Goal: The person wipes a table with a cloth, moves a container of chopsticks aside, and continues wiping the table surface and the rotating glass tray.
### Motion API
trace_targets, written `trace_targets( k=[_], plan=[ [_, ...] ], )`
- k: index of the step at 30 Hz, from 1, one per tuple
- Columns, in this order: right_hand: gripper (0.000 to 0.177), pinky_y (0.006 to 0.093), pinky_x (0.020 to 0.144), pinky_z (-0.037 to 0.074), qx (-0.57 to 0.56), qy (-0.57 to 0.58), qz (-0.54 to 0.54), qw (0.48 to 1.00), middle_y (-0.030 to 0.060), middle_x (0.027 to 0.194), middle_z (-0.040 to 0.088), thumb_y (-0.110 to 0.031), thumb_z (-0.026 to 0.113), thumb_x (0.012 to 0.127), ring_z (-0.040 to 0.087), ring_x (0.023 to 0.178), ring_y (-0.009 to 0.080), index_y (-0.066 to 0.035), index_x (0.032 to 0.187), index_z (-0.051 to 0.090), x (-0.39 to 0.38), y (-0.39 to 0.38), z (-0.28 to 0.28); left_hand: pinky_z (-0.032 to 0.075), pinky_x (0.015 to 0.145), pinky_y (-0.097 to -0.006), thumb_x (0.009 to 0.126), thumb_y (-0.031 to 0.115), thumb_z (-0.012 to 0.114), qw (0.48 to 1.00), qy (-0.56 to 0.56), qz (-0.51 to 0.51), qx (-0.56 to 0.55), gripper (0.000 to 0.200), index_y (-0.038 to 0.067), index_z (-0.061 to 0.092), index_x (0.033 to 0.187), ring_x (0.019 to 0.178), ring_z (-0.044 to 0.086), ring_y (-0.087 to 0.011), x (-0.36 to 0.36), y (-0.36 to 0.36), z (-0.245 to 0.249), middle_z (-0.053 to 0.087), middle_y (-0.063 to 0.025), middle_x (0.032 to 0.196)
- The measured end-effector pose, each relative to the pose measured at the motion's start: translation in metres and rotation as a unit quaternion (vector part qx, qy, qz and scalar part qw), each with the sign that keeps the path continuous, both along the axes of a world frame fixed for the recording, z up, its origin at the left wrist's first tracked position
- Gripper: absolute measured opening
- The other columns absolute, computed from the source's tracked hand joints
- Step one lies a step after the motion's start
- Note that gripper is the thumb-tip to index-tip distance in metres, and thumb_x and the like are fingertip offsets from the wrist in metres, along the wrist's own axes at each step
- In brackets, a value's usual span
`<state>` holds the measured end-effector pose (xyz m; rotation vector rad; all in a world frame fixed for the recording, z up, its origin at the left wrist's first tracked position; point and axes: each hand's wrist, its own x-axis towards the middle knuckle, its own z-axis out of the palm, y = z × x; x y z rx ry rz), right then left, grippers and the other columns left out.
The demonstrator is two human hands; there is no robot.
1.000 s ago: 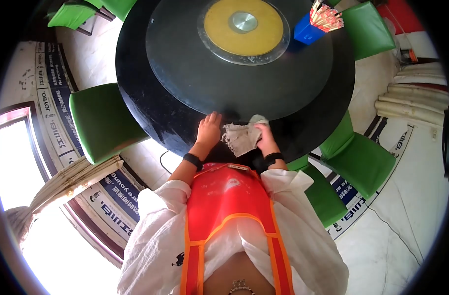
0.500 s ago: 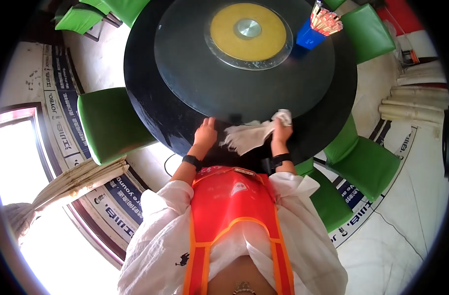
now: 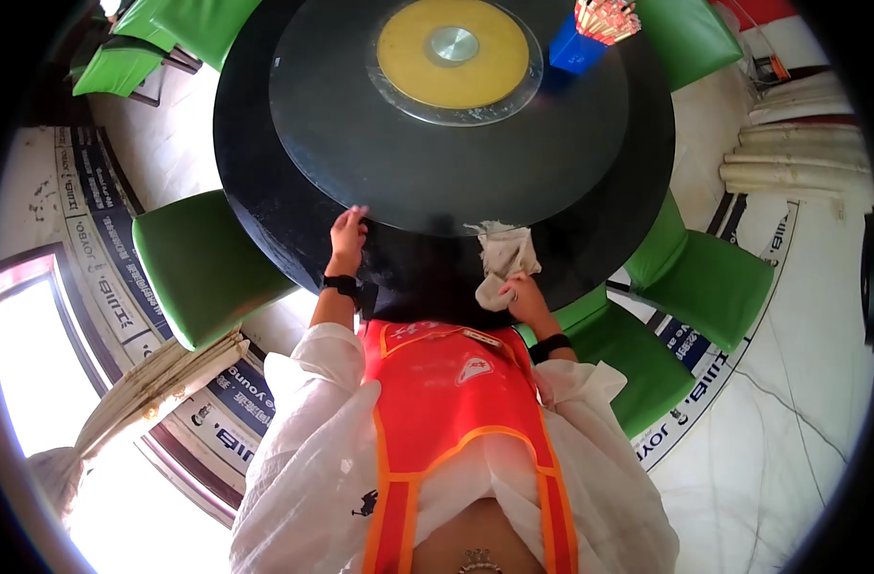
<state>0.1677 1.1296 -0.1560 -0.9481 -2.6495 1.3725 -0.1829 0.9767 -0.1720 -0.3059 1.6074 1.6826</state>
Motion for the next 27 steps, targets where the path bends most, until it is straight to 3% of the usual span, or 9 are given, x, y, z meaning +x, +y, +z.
trace_targets(
  k=[5,9,12,14,18,22,27],
  plan=[
    [0.024,0.0327,0.073,0.042,-0.049,0.010,-0.066,0.997,0.0115,0.086,0.053,0.008,0.049,0.059,0.052,0.084,0.0296,-0.006,0.076,0.059,0.025,-0.042,0.008,0.031,0.044,-0.0155,0.085,0.022,0.057,1.000,-0.016,-0.006,0.010,0.015,0.008,0.054,0.081,0.051,0.040,-0.0037,-0.013,0.003,-0.007,0.065,-0.0047,0.088],
    [0.025,0.0325,0.068,0.044,-0.073,-0.045,-0.149,0.985,0.0124,0.082,0.054,0.009,0.047,0.060,0.054,0.078,0.0285,-0.003,0.079,0.059,0.039,-0.047,0.013,0.032,0.043,-0.0161,0.085,0.023,0.055,1.000,-0.003,-0.012,0.007,0.017,0.007,0.053,0.080,0.050,0.039,-0.0040,-0.006,0.003,-0.007,0.065,-0.0068,0.089],
    [0.024,0.0336,0.065,0.045,-0.022,-0.031,-0.175,0.984,0.0126,0.079,0.054,0.009,0.047,0.061,0.054,0.073,0.0288,-0.003,0.079,0.058,0.039,-0.041,0.018,0.032,0.042,-0.0151,0.087,0.024,0.054,0.998,0.042,-0.045,-0.004,0.017,0.008,0.052,0.081,0.049,0.038,-0.0035,-0.001,0.005,-0.016,0.065,-0.0050,0.087],
    [0.024,0.0343,0.067,0.044,0.101,-0.007,-0.197,0.975,0.0138,0.081,0.054,0.008,0.047,0.061,0.054,0.077,0.0301,-0.003,0.080,0.058,0.035,-0.033,0.022,0.032,0.042,-0.0152,0.088,0.025,0.052,0.997,0.045,-0.053,-0.020,0.019,0.008,0.051,0.080,0.048,0.037,-0.0035,0.007,0.008,-0.012,0.065,-0.0066,0.085],
    [0.020,0.0373,0.071,0.042,0.138,0.039,-0.205,0.968,0.0135,0.083,0.053,0.005,0.049,0.063,0.052,0.081,0.0329,-0.005,0.079,0.056,0.018,-0.021,0.035,0.033,0.046,-0.0181,0.089,0.025,0.049,0.999,0.016,-0.032,-0.001,0.023,0.005,0.052,0.077,0.049,0.038,-0.0051,0.027,0.015,-0.008,0.066,-0.0078,0.080],
    [0.023,0.0363,0.074,0.042,0.120,0.046,-0.143,0.981,0.0132,0.086,0.052,0.005,0.047,0.064,0.051,0.085,0.0326,-0.005,0.082,0.056,-0.003,-0.018,0.043,0.033,0.044,-0.0173,0.090,0.027,0.046,0.997,0.044,-0.056,-0.004,0.024,0.007,0.051,0.078,0.049,0.037,-0.0049,0.046,0.020,-0.018,0.065,-0.0084,0.083],
    [0.036,0.0356,0.081,0.042,0.050,0.032,-0.100,0.993,0.0131,0.100,0.052,0.005,0.048,0.065,0.050,0.097,0.0318,-0.006,0.099,0.053,-0.022,-0.014,0.033,0.036,0.047,-0.0172,0.091,0.026,0.045,0.985,0.015,-0.169,-0.036,0.022,0.005,0.050,0.088,0.054,0.043,-0.0059,0.058,0.029,0.000,0.065,-0.0072,0.086]
  ],
)
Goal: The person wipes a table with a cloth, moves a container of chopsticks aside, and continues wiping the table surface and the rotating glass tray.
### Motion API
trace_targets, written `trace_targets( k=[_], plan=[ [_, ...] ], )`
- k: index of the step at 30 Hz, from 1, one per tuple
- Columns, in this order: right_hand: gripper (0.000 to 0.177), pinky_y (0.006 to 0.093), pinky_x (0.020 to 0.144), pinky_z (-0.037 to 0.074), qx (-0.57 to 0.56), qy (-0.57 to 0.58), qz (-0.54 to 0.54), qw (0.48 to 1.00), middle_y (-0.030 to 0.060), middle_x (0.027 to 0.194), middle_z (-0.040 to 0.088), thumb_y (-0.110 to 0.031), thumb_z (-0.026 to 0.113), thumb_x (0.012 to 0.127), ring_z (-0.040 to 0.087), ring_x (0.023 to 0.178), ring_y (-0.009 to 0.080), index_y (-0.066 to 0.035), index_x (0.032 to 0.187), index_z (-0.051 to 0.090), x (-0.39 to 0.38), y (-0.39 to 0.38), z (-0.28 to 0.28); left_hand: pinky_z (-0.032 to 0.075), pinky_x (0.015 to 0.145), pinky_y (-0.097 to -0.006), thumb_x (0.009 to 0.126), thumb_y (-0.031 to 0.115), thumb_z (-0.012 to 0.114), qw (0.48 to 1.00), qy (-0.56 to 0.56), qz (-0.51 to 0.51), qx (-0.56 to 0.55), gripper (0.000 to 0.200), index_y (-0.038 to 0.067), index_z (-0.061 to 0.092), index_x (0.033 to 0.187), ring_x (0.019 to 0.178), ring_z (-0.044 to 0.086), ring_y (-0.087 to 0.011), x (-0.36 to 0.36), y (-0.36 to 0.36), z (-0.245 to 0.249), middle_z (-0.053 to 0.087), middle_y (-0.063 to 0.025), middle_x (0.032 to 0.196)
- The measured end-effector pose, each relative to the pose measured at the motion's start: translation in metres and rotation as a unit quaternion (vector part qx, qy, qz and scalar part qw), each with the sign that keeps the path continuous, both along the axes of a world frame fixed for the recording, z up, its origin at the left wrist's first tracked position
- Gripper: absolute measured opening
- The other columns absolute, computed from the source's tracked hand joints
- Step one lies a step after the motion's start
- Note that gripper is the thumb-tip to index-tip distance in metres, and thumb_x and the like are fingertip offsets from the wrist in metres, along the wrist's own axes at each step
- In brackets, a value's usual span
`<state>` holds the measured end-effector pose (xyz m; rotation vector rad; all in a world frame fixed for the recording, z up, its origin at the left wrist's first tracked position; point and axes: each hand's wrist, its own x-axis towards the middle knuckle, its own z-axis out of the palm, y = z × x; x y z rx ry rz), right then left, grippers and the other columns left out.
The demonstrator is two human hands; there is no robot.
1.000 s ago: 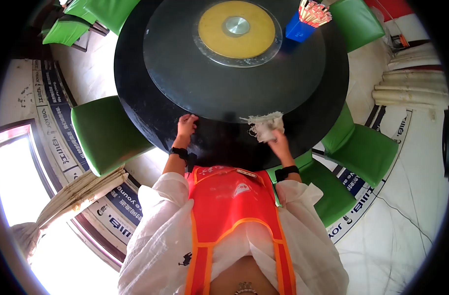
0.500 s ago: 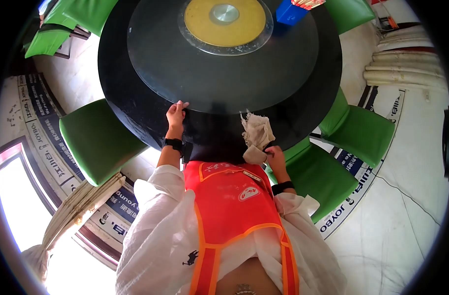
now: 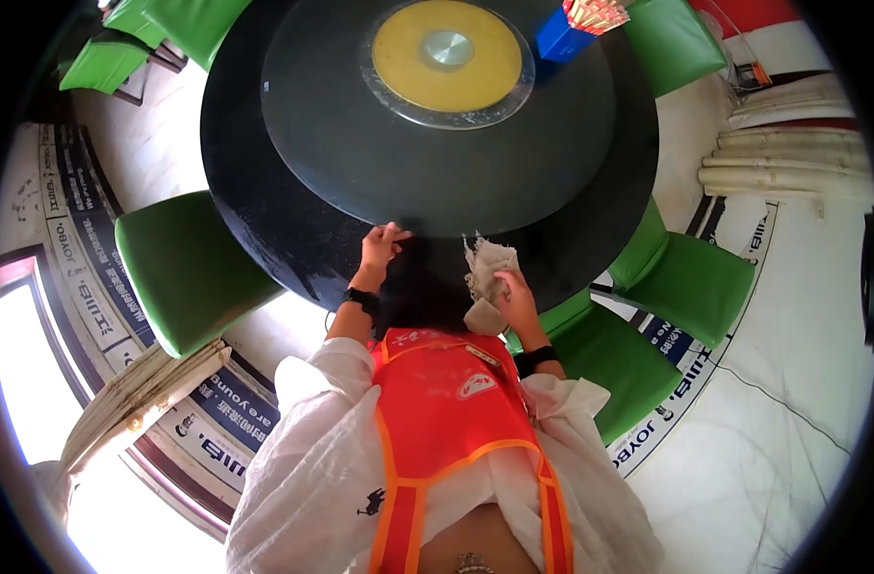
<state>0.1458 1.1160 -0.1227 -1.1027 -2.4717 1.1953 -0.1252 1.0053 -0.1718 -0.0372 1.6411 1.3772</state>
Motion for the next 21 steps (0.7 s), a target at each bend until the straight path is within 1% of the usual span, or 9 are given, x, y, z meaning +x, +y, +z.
trace_targets(
  k=[2,4,5,7,11,14,16,20,21],
  plan=[
    [0.041,0.0356,0.082,0.042,-0.009,0.015,0.014,1.000,0.0134,0.104,0.052,0.005,0.048,0.066,0.049,0.100,0.0314,-0.006,0.106,0.051,0.000,-0.003,-0.014,0.038,0.051,-0.0180,0.089,0.028,0.047,0.996,-0.039,-0.076,-0.019,0.026,0.004,0.050,0.100,0.060,0.049,-0.0071,0.006,-0.001,-0.002,0.064,-0.0062,0.089],
    [0.052,0.0359,0.085,0.041,0.009,-0.039,0.015,0.999,0.0137,0.109,0.052,0.004,0.051,0.068,0.048,0.104,0.0309,-0.008,0.117,0.045,-0.003,-0.008,-0.020,0.039,0.052,-0.0183,0.088,0.029,0.049,0.993,-0.054,-0.098,-0.030,0.027,0.005,0.050,0.102,0.060,0.050,-0.0072,0.016,0.001,0.000,0.063,-0.0054,0.090],
    [0.052,0.0359,0.085,0.041,0.009,-0.038,0.016,0.999,0.0137,0.109,0.052,0.004,0.051,0.068,0.048,0.104,0.0309,-0.008,0.117,0.045,-0.004,-0.008,-0.019,0.040,0.053,-0.0186,0.088,0.029,0.050,0.989,-0.070,-0.121,-0.042,0.028,0.006,0.050,0.104,0.061,0.051,-0.0073,0.021,0.001,0.002,0.063,-0.0046,0.091],
    [0.062,0.0366,0.085,0.041,-0.007,-0.108,0.016,0.994,0.0157,0.113,0.050,-0.005,0.061,0.067,0.049,0.104,0.0317,-0.009,0.125,0.037,-0.009,-0.005,-0.012,0.041,0.055,-0.0196,0.086,0.030,0.052,0.990,-0.073,-0.116,-0.037,0.029,0.008,0.051,0.105,0.063,0.052,-0.0078,0.023,-0.004,0.003,0.061,-0.0037,0.094],
    [0.064,0.0366,0.084,0.042,0.002,-0.119,0.006,0.993,0.0151,0.114,0.049,-0.010,0.064,0.066,0.049,0.103,0.0311,-0.009,0.124,0.037,-0.015,-0.004,0.000,0.041,0.053,-0.0201,0.086,0.028,0.053,0.998,-0.025,-0.042,-0.039,0.027,0.008,0.052,0.103,0.063,0.052,-0.0085,0.001,-0.023,0.001,0.061,-0.0034,0.091],
    [0.059,0.0366,0.077,0.045,0.034,-0.122,0.033,0.991,0.0139,0.107,0.051,-0.015,0.066,0.065,0.052,0.097,0.0310,-0.010,0.118,0.041,-0.012,-0.006,-0.005,0.040,0.051,-0.0206,0.086,0.026,0.053,0.999,-0.007,0.036,-0.020,0.026,0.007,0.052,0.103,0.063,0.053,-0.0092,-0.026,-0.038,-0.008,0.060,-0.0031,0.088],
    [0.041,0.0363,0.070,0.046,0.041,-0.200,0.026,0.979,0.0125,0.094,0.054,-0.016,0.065,0.065,0.055,0.087,0.0303,-0.010,0.102,0.049,-0.013,-0.010,-0.009,0.040,0.051,-0.0207,0.086,0.025,0.053,0.999,-0.002,0.053,-0.007,0.025,0.008,0.052,0.104,0.063,0.053,-0.0095,-0.040,-0.041,-0.009,0.060,-0.0031,0.088],
    [0.032,0.0391,0.071,0.045,0.012,-0.248,0.057,0.967,0.0141,0.096,0.055,-0.015,0.064,0.065,0.056,0.087,0.0304,-0.007,0.094,0.053,-0.007,-0.016,-0.028,0.039,0.052,-0.0195,0.085,0.020,0.054,0.993,-0.017,0.117,-0.021,0.021,0.008,0.054,0.103,0.062,0.052,-0.0090,-0.056,-0.038,-0.003,0.060,-0.0015,0.085],
    [0.025,0.0381,0.069,0.045,0.033,-0.221,0.041,0.974,0.0117,0.090,0.056,-0.016,0.062,0.067,0.056,0.084,0.0288,-0.007,0.089,0.054,-0.004,-0.019,-0.031,0.039,0.053,-0.0197,0.085,0.020,0.054,0.990,-0.017,0.136,-0.025,0.022,0.008,0.054,0.104,0.063,0.052,-0.0088,-0.058,-0.036,-0.004,0.060,-0.0010,0.085]
  ],
)
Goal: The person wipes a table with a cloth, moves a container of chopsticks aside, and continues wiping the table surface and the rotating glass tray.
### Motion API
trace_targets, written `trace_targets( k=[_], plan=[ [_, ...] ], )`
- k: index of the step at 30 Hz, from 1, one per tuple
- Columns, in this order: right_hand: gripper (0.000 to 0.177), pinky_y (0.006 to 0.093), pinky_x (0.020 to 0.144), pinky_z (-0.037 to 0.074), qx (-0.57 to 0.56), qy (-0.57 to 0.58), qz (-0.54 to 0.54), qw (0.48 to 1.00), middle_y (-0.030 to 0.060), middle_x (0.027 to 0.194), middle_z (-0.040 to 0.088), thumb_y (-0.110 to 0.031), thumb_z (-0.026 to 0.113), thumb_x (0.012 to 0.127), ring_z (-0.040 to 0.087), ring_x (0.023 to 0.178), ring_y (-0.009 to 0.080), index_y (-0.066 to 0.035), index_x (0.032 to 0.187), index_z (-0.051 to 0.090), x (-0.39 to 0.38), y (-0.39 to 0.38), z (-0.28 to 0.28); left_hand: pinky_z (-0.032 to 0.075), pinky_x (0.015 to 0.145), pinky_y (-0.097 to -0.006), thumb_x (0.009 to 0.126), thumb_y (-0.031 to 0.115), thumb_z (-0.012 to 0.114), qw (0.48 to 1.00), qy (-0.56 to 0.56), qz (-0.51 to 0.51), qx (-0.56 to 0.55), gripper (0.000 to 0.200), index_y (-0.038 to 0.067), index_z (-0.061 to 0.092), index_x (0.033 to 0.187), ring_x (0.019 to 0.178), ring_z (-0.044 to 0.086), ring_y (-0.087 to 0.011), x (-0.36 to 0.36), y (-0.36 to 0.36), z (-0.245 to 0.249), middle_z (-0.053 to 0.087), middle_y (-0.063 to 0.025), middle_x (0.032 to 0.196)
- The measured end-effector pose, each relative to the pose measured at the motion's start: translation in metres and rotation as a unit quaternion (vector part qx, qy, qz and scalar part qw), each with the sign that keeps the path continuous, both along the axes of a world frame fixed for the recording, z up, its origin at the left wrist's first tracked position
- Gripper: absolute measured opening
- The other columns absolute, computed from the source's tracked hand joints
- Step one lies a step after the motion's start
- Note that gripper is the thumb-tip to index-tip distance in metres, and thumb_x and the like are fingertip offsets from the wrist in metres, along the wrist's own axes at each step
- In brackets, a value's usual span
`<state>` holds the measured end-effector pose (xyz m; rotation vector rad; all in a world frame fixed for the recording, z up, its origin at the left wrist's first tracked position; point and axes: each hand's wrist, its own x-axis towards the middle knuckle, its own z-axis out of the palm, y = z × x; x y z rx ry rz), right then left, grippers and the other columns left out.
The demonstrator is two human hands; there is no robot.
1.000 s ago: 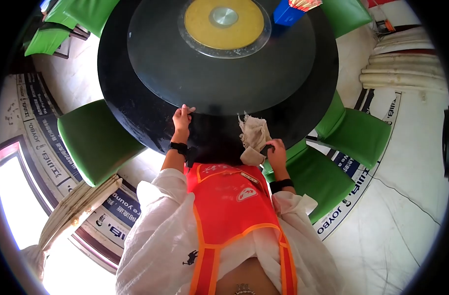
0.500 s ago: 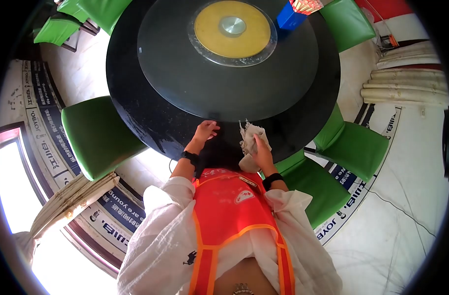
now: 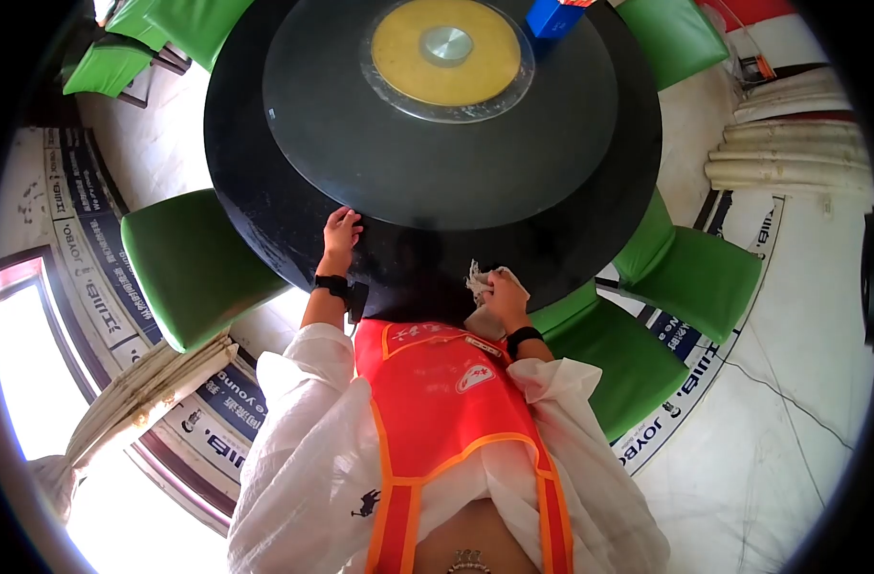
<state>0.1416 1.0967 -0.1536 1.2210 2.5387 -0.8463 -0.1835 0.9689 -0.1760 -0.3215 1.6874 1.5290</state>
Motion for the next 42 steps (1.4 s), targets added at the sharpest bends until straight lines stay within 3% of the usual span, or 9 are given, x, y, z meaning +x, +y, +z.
trace_targets(
  k=[2,5,7,14,19,32,38,41,42],
  plan=[
    [0.020,0.0370,0.066,0.045,0.023,0.027,-0.011,0.999,0.0094,0.083,0.057,-0.018,0.061,0.068,0.057,0.080,0.0272,-0.007,0.084,0.054,0.005,-0.005,0.001,0.039,0.053,-0.0205,0.085,0.019,0.055,1.000,0.002,-0.003,-0.021,0.023,0.009,0.054,0.105,0.063,0.052,-0.0084,-0.003,0.001,-0.009,0.060,-0.0004,0.086],
    [0.021,0.0376,0.067,0.045,0.017,0.055,-0.055,0.997,0.0089,0.087,0.058,-0.021,0.058,0.070,0.057,0.082,0.0275,-0.008,0.086,0.054,0.012,-0.007,0.002,0.039,0.054,-0.0212,0.084,0.020,0.055,0.998,-0.028,0.043,0.044,0.021,0.011,0.056,0.103,0.062,0.051,-0.0074,-0.003,0.002,-0.012,0.060,0.0006,0.086],
    [0.023,0.0383,0.069,0.045,-0.028,0.014,-0.084,0.996,0.0101,0.091,0.056,-0.020,0.061,0.069,0.056,0.084,0.0296,-0.009,0.088,0.056,0.015,-0.005,0.003,0.038,0.053,-0.0203,0.084,0.021,0.056,0.986,-0.062,0.116,0.103,0.016,0.012,0.058,0.096,0.061,0.050,-0.0066,-0.004,0.004,-0.009,0.059,0.0022,0.083],
    [0.021,0.0392,0.069,0.045,-0.009,0.021,-0.098,0.995,0.0104,0.089,0.056,-0.021,0.059,0.070,0.055,0.083,0.0300,-0.009,0.086,0.054,0.026,-0.008,-0.003,0.036,0.049,-0.0192,0.082,0.024,0.060,0.995,-0.035,0.062,0.066,0.013,0.013,0.058,0.086,0.057,0.046,-0.0055,-0.015,0.007,-0.018,0.055,0.0046,0.074],
    [0.021,0.0404,0.069,0.045,-0.018,0.047,-0.102,0.993,0.0115,0.088,0.056,-0.020,0.056,0.071,0.055,0.084,0.0317,-0.008,0.087,0.053,0.030,-0.009,-0.005,0.033,0.044,-0.0190,0.080,0.025,0.063,0.999,-0.013,0.044,-0.010,0.015,0.012,0.057,0.078,0.054,0.040,-0.0049,-0.015,0.010,-0.010,0.043,0.0062,0.061],
    [0.020,0.0400,0.069,0.045,-0.038,0.046,-0.100,0.993,0.0127,0.090,0.055,-0.019,0.056,0.072,0.054,0.084,0.0326,-0.006,0.086,0.053,0.035,-0.011,-0.005,0.032,0.043,-0.0197,0.078,0.025,0.065,0.999,0.014,0.023,-0.047,0.017,0.010,0.059,0.079,0.049,0.038,-0.0058,-0.010,0.012,-0.014,0.044,0.0052,0.059],
    [0.023,0.0391,0.068,0.045,-0.060,0.103,-0.137,0.983,0.0142,0.089,0.058,-0.020,0.059,0.072,0.055,0.081,0.0340,-0.005,0.088,0.053,0.041,-0.010,-0.006,0.030,0.042,-0.0202,0.077,0.024,0.067,0.998,0.022,0.007,-0.052,0.017,0.008,0.061,0.079,0.047,0.037,-0.0063,-0.002,0.015,-0.012,0.044,0.0049,0.058],
    [0.027,0.0359,0.066,0.045,-0.060,0.137,-0.152,0.977,0.0159,0.086,0.058,-0.021,0.061,0.070,0.057,0.073,0.0304,-0.004,0.090,0.054,0.053,-0.003,-0.024,0.028,0.042,-0.0213,0.077,0.023,0.067,0.997,0.053,-0.015,-0.051,0.017,0.007,0.061,0.075,0.047,0.036,-0.0064,0.004,0.014,-0.013,0.044,0.0044,0.057],
    [0.023,0.0306,0.060,0.044,-0.086,0.188,-0.204,0.957,0.0091,0.079,0.057,-0.020,0.060,0.075,0.054,0.067,0.0211,-0.003,0.090,0.054,0.055,0.002,-0.030,0.029,0.042,-0.0223,0.076,0.023,0.067,0.996,0.065,-0.037,-0.045,0.019,0.006,0.061,0.073,0.048,0.038,-0.0068,0.005,0.014,-0.014,0.045,0.0036,0.057]
  ],
)
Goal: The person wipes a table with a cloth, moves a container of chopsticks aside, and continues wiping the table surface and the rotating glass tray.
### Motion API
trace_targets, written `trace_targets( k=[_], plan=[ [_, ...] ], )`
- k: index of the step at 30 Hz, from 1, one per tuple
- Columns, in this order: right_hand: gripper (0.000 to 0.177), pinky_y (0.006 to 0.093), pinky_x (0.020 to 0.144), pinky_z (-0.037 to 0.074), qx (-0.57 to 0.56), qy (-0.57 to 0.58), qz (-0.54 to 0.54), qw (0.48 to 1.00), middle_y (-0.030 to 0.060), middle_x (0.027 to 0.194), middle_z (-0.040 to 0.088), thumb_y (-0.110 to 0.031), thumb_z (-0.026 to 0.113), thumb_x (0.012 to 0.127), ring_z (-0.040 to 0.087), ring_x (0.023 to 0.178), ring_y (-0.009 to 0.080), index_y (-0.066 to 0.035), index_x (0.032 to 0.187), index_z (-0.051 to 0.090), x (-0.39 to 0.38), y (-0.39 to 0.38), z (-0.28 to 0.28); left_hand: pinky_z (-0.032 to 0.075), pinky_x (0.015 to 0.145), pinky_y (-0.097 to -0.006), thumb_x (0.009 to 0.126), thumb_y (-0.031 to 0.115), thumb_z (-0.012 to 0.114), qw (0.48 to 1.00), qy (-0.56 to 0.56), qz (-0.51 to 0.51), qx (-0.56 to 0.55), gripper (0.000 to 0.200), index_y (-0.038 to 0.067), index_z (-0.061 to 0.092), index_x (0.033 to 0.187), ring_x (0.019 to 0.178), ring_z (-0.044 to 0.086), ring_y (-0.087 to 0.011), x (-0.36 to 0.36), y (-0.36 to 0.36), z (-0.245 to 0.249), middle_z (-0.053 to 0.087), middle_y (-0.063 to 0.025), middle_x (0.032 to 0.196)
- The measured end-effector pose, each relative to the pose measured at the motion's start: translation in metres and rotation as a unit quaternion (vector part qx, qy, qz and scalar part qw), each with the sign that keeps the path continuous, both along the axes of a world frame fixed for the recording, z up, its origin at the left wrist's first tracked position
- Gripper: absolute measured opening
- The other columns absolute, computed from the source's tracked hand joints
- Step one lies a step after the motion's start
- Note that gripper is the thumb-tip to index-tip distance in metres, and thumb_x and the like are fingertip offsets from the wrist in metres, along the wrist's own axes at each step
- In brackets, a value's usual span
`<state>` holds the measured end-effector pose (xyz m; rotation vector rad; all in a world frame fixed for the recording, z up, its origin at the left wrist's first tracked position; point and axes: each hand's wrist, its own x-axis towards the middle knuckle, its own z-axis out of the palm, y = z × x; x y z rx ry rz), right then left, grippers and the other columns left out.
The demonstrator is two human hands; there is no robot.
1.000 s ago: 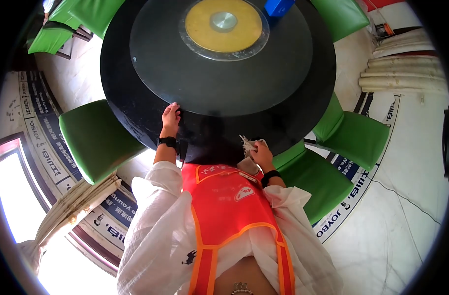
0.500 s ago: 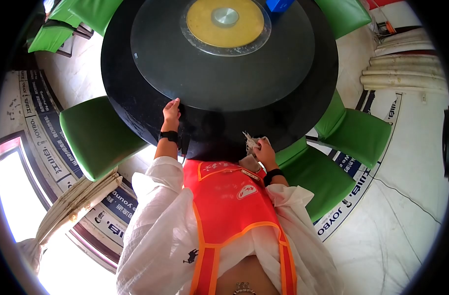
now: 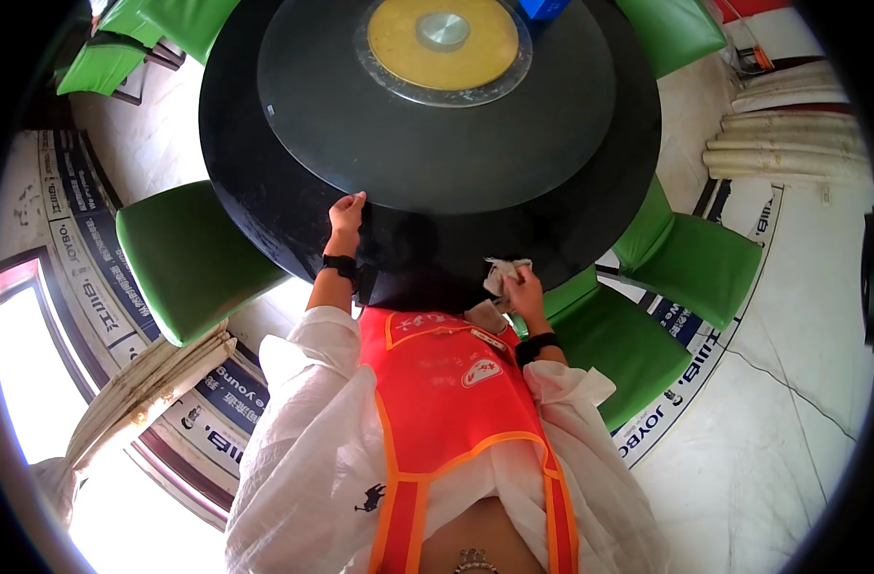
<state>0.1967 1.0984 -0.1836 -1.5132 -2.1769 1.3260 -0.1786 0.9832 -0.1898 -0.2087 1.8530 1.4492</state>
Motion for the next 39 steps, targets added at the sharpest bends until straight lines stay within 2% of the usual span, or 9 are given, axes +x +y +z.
trace_targets(
  k=[2,4,12,16,20,22,28,34,39],
  plan=[
    [0.020,0.0254,0.054,0.042,-0.027,0.053,-0.048,0.997,0.0023,0.072,0.056,-0.019,0.060,0.079,0.052,0.060,0.0119,-0.003,0.090,0.055,-0.014,0.008,0.012,0.030,0.043,-0.0233,0.075,0.023,0.068,1.000,0.011,-0.018,0.004,0.020,0.004,0.061,0.072,0.048,0.039,-0.0073,0.002,0.000,-0.006,0.047,0.0028,0.057],
    [0.017,0.0209,0.052,0.039,-0.097,0.274,-0.146,0.946,-0.0049,0.071,0.050,-0.018,0.055,0.084,0.045,0.060,0.0038,-0.004,0.093,0.054,-0.044,0.018,0.052,0.034,0.045,-0.0249,0.074,0.023,0.069,0.994,0.073,-0.069,-0.034,0.025,0.000,0.061,0.070,0.051,0.044,-0.0087,0.006,0.002,-0.013,0.050,0.0011,0.058],
    [0.027,0.0209,0.069,0.046,-0.191,0.374,-0.066,0.905,0.0037,0.097,0.057,-0.014,0.051,0.087,0.054,0.086,0.0076,0.001,0.109,0.050,-0.186,0.033,0.172,0.045,0.056,-0.0286,0.074,0.032,0.066,0.962,0.154,-0.173,-0.143,0.035,-0.003,0.062,0.069,0.058,0.057,-0.0165,0.036,0.016,0.002,0.060,-0.0092,0.064],
    [0.023,0.0215,0.070,0.045,-0.193,0.379,0.057,0.903,0.0039,0.090,0.058,-0.013,0.050,0.088,0.055,0.082,0.0082,0.002,0.105,0.051,-0.217,0.036,0.154,0.047,0.058,-0.0270,0.087,0.034,0.048,0.947,-0.043,-0.318,-0.011,0.036,0.001,0.059,0.097,0.065,0.058,-0.0146,0.069,0.028,0.015,0.062,-0.0101,0.083],
    [0.025,0.0229,0.073,0.045,-0.280,0.353,0.070,0.890,0.0060,0.098,0.058,-0.013,0.049,0.088,0.055,0.087,0.0102,0.002,0.108,0.051,-0.212,0.019,0.176,0.043,0.082,-0.0285,0.090,0.038,0.041,0.889,-0.321,-0.234,0.229,0.044,0.006,0.042,0.120,0.095,0.055,-0.0168,0.090,0.029,0.062,0.054,-0.0099,0.110],
    [0.025,0.0228,0.073,0.045,-0.291,0.361,0.074,0.883,0.0061,0.097,0.058,-0.012,0.048,0.088,0.056,0.085,0.0099,0.002,0.108,0.051,-0.207,0.019,0.193,0.042,0.085,-0.0301,0.090,0.036,0.041,0.885,-0.320,-0.238,0.240,0.042,0.009,0.042,0.121,0.099,0.054,-0.0176,0.087,0.035,0.089,0.053,-0.0092,0.113],
    [0.016,0.0246,0.073,0.045,-0.156,0.418,0.062,0.893,0.0043,0.087,0.058,-0.012,0.046,0.089,0.055,0.077,0.0094,0.000,0.098,0.052,-0.218,0.073,0.239,0.044,0.083,-0.0299,0.091,0.027,0.041,0.874,-0.114,-0.393,0.264,0.033,0.006,0.047,0.116,0.093,0.057,-0.0174,0.046,0.055,0.116,0.059,-0.0101,0.104],
    [0.024,0.0345,0.078,0.046,-0.036,0.503,0.100,0.858,0.0098,0.096,0.056,-0.015,0.040,0.092,0.056,0.081,0.0161,0.001,0.108,0.048,-0.230,0.130,0.302,0.043,0.048,-0.0220,0.086,0.011,0.049,0.908,0.294,-0.255,0.154,0.017,-0.001,0.061,0.083,0.051,0.054,-0.0086,-0.019,0.084,0.223,0.056,-0.0033,0.055],
    [0.031,0.0369,0.086,0.043,0.005,0.439,0.138,0.888,0.0124,0.108,0.055,-0.014,0.045,0.090,0.054,0.097,0.0207,0.000,0.117,0.043,-0.223,0.121,0.310,0.044,0.060,-0.0208,0.087,0.014,0.052,0.889,0.354,-0.217,0.192,0.018,0.000,0.061,0.088,0.061,0.052,-0.0055,-0.035,0.086,0.249,0.056,-0.0024,0.062]
  ],
)
